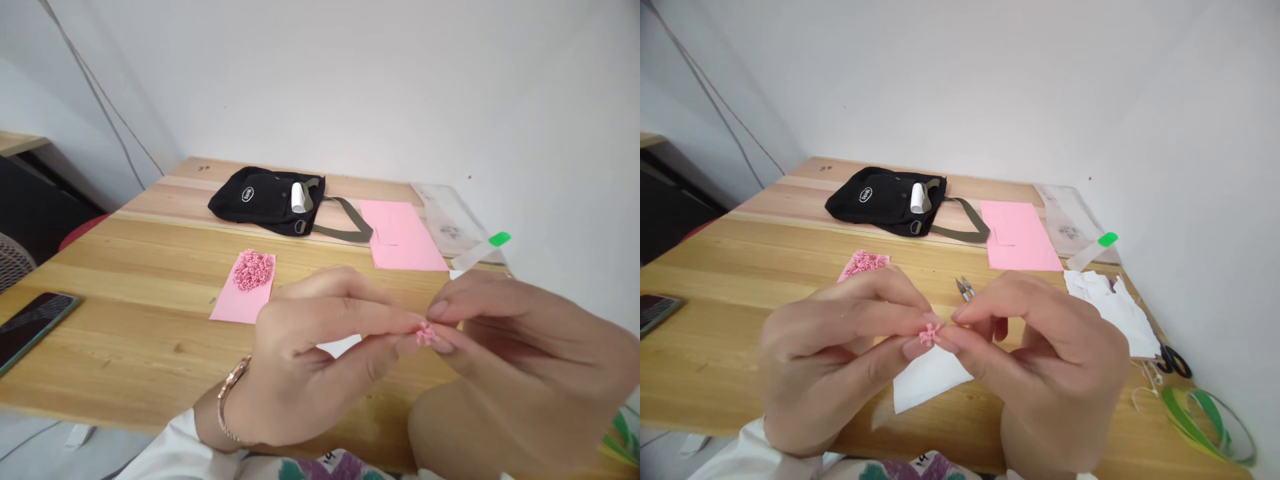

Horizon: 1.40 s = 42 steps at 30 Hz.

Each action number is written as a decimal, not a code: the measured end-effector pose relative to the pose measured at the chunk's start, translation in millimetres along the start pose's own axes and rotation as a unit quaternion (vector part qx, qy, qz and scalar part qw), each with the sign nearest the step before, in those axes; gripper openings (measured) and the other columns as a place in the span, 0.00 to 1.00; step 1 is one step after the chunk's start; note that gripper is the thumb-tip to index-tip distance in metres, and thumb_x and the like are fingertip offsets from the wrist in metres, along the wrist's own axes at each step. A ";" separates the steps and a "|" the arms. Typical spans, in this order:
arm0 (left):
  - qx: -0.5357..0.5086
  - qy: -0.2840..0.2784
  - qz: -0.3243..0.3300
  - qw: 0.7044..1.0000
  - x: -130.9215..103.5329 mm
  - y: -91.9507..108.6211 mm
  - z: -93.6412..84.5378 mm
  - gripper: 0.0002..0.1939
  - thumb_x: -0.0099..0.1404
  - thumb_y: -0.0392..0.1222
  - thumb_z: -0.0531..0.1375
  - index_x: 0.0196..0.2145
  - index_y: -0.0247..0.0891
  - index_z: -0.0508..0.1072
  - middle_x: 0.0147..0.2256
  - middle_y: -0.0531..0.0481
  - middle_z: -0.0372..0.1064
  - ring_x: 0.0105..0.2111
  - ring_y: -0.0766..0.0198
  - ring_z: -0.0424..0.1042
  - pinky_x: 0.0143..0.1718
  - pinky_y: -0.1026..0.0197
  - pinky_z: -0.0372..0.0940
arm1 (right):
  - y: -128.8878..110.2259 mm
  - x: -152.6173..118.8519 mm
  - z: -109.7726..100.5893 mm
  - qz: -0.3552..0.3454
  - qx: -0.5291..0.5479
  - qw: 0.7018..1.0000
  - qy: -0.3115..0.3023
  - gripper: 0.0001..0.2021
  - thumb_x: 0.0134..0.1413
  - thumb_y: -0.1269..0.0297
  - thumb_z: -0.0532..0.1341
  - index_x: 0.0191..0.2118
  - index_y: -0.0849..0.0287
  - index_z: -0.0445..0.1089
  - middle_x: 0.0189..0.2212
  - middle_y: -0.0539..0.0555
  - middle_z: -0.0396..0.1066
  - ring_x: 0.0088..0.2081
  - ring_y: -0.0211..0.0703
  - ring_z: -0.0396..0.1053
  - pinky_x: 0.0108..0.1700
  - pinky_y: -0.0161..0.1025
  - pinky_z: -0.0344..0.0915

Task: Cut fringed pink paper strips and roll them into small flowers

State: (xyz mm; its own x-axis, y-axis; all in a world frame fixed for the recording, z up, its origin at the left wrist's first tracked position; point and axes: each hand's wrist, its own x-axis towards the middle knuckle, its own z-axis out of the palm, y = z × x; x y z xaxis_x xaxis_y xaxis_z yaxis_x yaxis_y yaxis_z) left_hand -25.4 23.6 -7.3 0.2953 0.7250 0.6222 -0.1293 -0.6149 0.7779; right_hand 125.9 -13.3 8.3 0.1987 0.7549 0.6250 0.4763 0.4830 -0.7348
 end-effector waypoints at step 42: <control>-0.076 -0.001 0.013 0.997 0.7 -6.2 3.2 0.07 0.51 0.27 0.65 0.27 0.36 0.76 0.25 0.52 0.71 0.24 0.70 0.69 0.25 0.66 0.66 | 7.3 1.7 -8.3 0.048 0.084 0.990 -0.103 0.06 0.41 0.70 0.69 0.23 0.55 0.71 0.16 0.47 0.68 0.18 0.34 0.61 0.16 0.32 0.57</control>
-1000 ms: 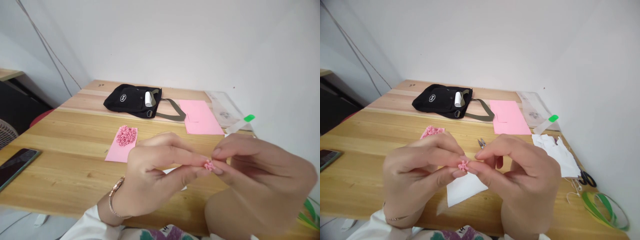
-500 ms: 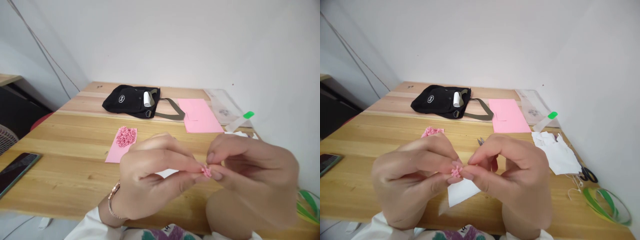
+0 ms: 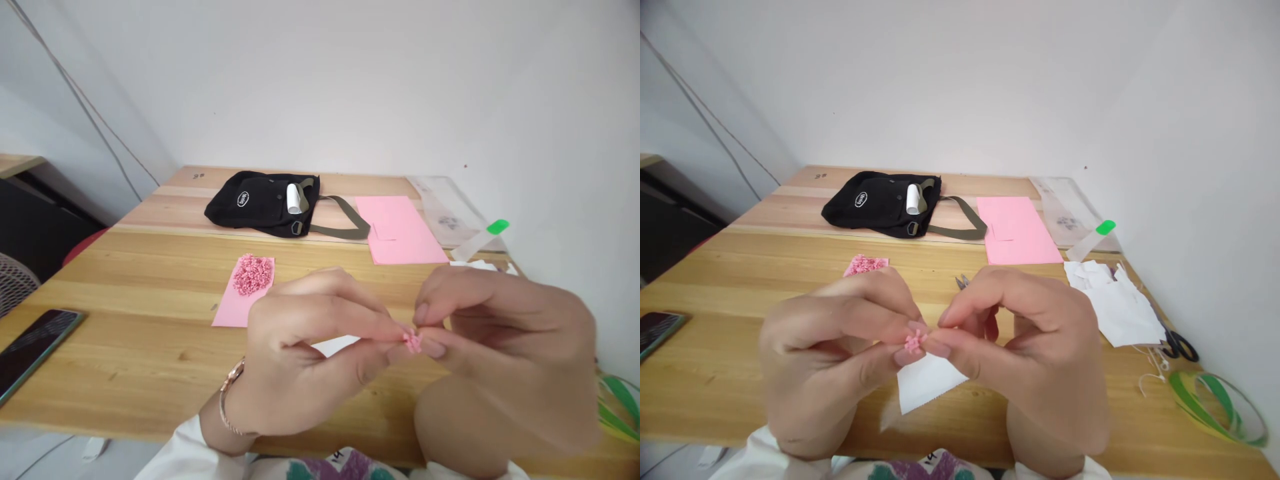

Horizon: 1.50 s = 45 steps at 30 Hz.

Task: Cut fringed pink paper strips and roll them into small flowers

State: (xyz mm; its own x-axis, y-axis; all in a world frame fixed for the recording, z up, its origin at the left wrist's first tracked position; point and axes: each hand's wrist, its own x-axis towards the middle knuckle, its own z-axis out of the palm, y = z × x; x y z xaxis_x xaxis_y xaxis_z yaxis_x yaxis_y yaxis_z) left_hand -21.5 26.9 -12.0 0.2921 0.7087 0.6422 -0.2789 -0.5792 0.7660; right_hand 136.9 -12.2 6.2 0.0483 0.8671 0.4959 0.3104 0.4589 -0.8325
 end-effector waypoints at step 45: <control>-0.070 0.108 -0.086 0.988 4.6 -15.4 -3.0 0.04 0.57 0.33 0.63 0.29 0.41 0.76 0.28 0.52 0.73 0.28 0.70 0.67 0.30 0.65 0.65 | -0.4 -5.4 34.5 -0.123 -0.155 0.974 0.112 0.15 0.48 0.78 0.61 0.39 0.51 0.74 0.22 0.47 0.73 0.22 0.37 0.67 0.22 0.36 0.64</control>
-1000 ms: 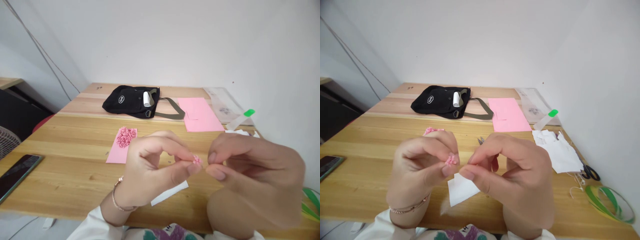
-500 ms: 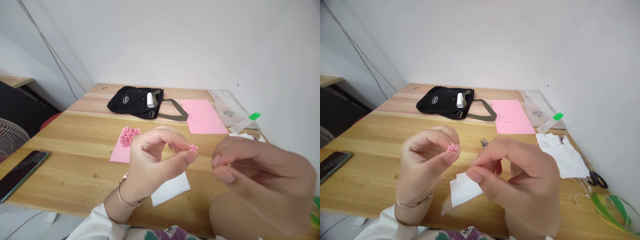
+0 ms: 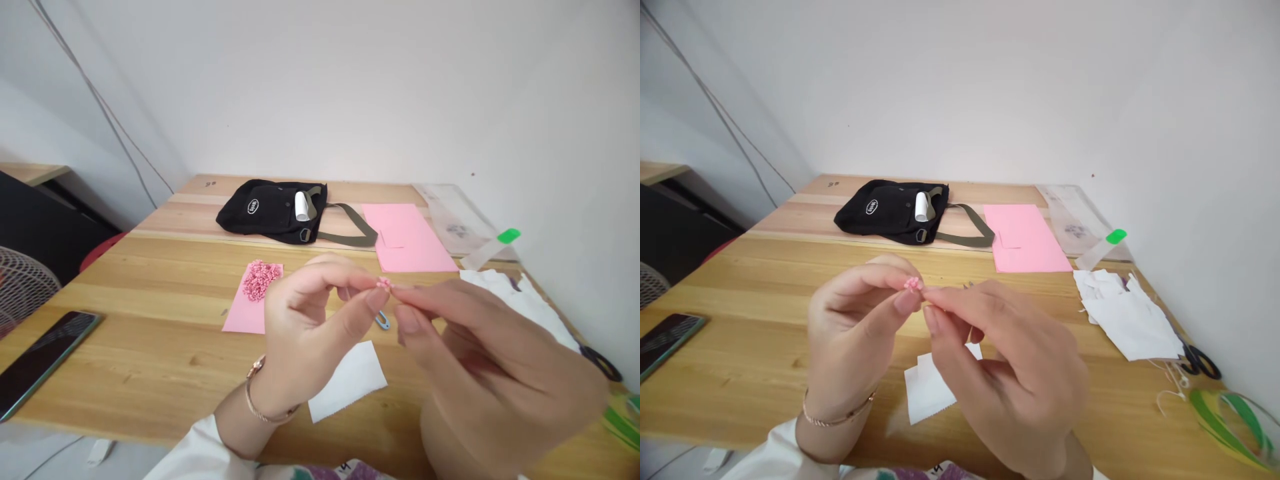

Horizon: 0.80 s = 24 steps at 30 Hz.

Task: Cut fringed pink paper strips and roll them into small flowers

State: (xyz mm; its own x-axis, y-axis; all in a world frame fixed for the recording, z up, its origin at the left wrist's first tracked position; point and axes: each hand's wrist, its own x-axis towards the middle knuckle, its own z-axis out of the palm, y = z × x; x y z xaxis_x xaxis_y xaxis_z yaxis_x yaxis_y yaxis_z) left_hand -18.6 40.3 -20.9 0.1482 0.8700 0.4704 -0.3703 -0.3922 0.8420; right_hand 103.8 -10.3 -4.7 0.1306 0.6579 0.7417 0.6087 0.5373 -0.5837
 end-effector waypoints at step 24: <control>0.144 0.054 0.140 0.978 -4.8 -2.0 7.9 0.09 0.56 0.28 0.62 0.32 0.40 0.76 0.26 0.52 0.71 0.28 0.67 0.69 0.30 0.62 0.67 | -7.5 3.0 0.8 0.011 -0.073 0.997 -0.008 0.11 0.48 0.75 0.61 0.36 0.52 0.75 0.24 0.50 0.74 0.21 0.39 0.68 0.22 0.37 0.67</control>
State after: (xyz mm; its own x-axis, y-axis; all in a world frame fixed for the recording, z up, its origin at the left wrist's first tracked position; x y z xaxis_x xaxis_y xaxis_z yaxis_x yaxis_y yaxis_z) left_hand -11.3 34.5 -22.8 -0.0264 0.7372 0.6752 -0.1069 -0.6736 0.7313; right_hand 99.0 -11.9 1.6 0.1329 0.6777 0.7233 0.7140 0.4406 -0.5441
